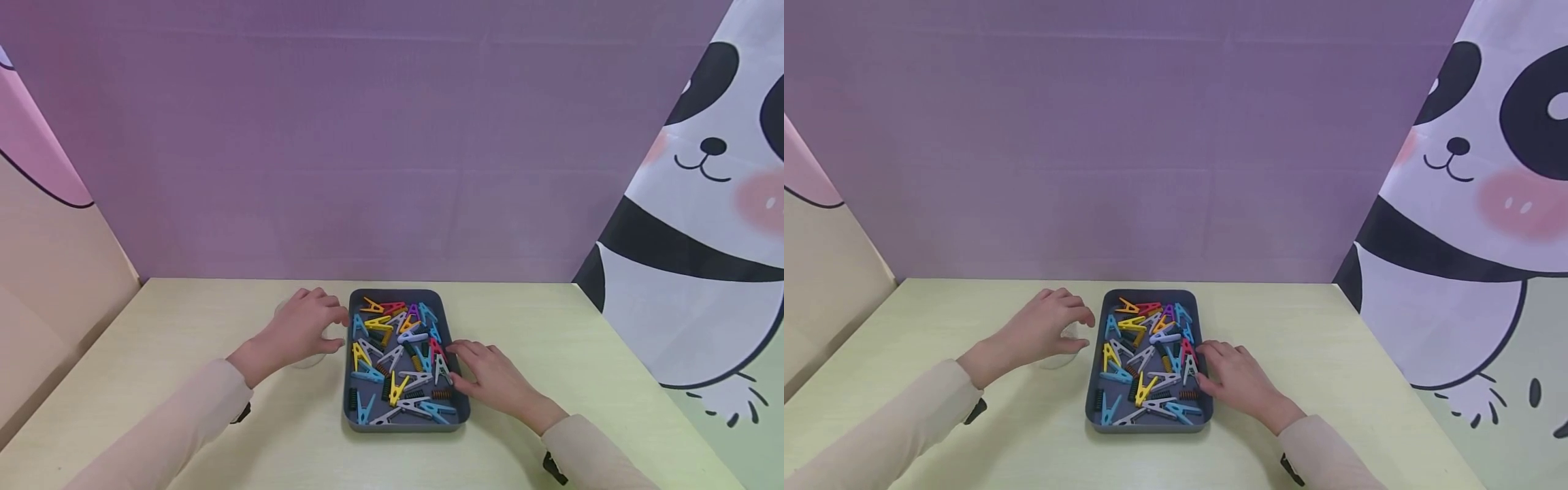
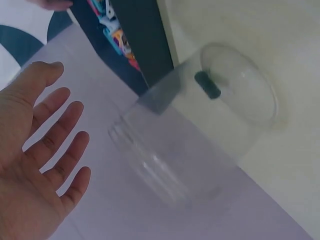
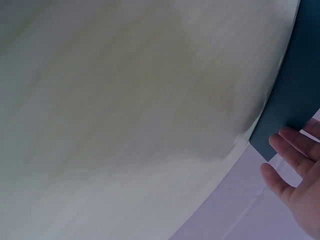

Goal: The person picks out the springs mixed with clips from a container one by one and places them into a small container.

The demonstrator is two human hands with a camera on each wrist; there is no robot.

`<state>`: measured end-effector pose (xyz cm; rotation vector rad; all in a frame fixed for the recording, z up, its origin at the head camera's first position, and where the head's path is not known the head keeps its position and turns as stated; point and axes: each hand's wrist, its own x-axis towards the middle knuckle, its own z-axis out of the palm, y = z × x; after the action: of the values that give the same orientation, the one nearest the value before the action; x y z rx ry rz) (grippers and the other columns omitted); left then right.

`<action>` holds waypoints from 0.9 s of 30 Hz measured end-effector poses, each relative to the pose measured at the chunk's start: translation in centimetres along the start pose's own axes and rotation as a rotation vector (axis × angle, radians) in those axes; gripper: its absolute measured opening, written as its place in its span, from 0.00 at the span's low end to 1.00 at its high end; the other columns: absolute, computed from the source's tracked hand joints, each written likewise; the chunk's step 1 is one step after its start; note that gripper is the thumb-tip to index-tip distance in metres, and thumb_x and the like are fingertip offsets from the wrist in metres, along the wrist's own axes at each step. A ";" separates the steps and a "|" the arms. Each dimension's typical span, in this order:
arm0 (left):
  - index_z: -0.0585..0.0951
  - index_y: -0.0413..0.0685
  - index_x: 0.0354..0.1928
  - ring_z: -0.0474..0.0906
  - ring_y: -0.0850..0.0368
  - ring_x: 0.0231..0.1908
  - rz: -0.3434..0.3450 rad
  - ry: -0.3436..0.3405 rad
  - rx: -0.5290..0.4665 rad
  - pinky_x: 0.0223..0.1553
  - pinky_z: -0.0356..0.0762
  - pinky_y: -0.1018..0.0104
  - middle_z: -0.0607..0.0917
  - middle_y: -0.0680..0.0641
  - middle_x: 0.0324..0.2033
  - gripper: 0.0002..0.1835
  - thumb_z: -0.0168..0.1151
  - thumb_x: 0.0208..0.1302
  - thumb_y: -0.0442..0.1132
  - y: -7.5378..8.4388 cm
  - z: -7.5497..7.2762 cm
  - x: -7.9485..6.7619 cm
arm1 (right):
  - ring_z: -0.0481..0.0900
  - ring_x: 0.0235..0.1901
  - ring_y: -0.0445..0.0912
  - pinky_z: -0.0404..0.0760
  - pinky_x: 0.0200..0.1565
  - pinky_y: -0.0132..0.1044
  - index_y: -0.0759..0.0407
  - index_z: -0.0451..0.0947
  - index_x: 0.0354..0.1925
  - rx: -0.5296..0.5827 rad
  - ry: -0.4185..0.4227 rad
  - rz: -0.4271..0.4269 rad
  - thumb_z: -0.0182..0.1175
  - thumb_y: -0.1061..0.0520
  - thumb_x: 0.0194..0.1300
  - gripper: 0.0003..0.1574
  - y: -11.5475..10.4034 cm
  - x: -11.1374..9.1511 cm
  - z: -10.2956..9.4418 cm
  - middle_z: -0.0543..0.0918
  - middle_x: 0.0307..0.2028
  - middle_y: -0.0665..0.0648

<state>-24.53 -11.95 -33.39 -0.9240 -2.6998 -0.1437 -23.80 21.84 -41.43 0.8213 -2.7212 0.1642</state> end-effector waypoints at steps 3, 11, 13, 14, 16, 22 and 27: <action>0.82 0.59 0.37 0.72 0.56 0.42 0.041 -0.016 0.005 0.47 0.68 0.57 0.82 0.56 0.37 0.13 0.68 0.48 0.51 0.5 0.6 -0.1 | 0.75 0.52 0.50 0.73 0.49 0.49 0.58 0.73 0.51 0.000 0.005 -0.008 0.60 0.46 0.56 0.27 0.0 0.0 0.0 0.77 0.51 0.56; 0.83 0.59 0.39 0.72 0.57 0.41 0.120 -0.078 0.004 0.43 0.68 0.61 0.83 0.56 0.38 0.15 0.68 0.48 0.51 1.9 2.1 -0.6 | 0.75 0.52 0.50 0.73 0.48 0.49 0.57 0.73 0.51 0.001 0.003 -0.003 0.60 0.46 0.56 0.27 0.0 0.0 0.0 0.77 0.51 0.57; 0.82 0.59 0.39 0.71 0.58 0.40 0.132 -0.099 0.017 0.43 0.68 0.61 0.83 0.56 0.38 0.15 0.68 0.48 0.52 2.1 2.5 -0.7 | 0.75 0.52 0.50 0.73 0.48 0.49 0.57 0.73 0.51 0.003 0.000 0.000 0.60 0.46 0.56 0.27 0.0 0.0 0.0 0.77 0.51 0.57; 0.82 0.59 0.39 0.71 0.58 0.40 0.137 -0.110 0.022 0.43 0.68 0.61 0.83 0.56 0.38 0.15 0.68 0.48 0.52 2.2 2.6 -0.7 | 0.75 0.52 0.50 0.73 0.49 0.49 0.57 0.73 0.51 0.003 -0.001 0.001 0.60 0.46 0.56 0.27 0.0 0.0 0.0 0.77 0.51 0.57; 0.82 0.59 0.40 0.71 0.58 0.40 0.152 -0.131 0.028 0.43 0.68 0.61 0.83 0.56 0.39 0.16 0.68 0.48 0.53 2.4 2.9 -0.7 | 0.75 0.52 0.50 0.73 0.49 0.49 0.57 0.73 0.52 0.004 -0.004 0.002 0.60 0.46 0.56 0.27 0.0 0.0 0.0 0.77 0.51 0.57; 0.81 0.61 0.39 0.71 0.58 0.42 0.196 -0.192 0.040 0.44 0.67 0.63 0.83 0.58 0.39 0.16 0.67 0.48 0.54 3.0 3.8 -0.6 | 0.75 0.52 0.50 0.73 0.49 0.49 0.57 0.73 0.52 0.001 -0.008 0.006 0.60 0.46 0.57 0.27 0.0 0.0 -0.1 0.77 0.52 0.57; 0.81 0.62 0.40 0.72 0.59 0.43 0.204 -0.250 0.056 0.45 0.68 0.64 0.83 0.59 0.39 0.16 0.68 0.48 0.54 3.6 4.2 -0.4 | 0.75 0.52 0.50 0.74 0.48 0.48 0.57 0.73 0.51 0.000 -0.004 0.003 0.60 0.46 0.56 0.27 0.0 0.0 0.0 0.77 0.51 0.56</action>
<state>-22.99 -8.62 -37.50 -1.2678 -2.7907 0.0963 -23.84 21.86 -41.44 0.8181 -2.7267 0.1636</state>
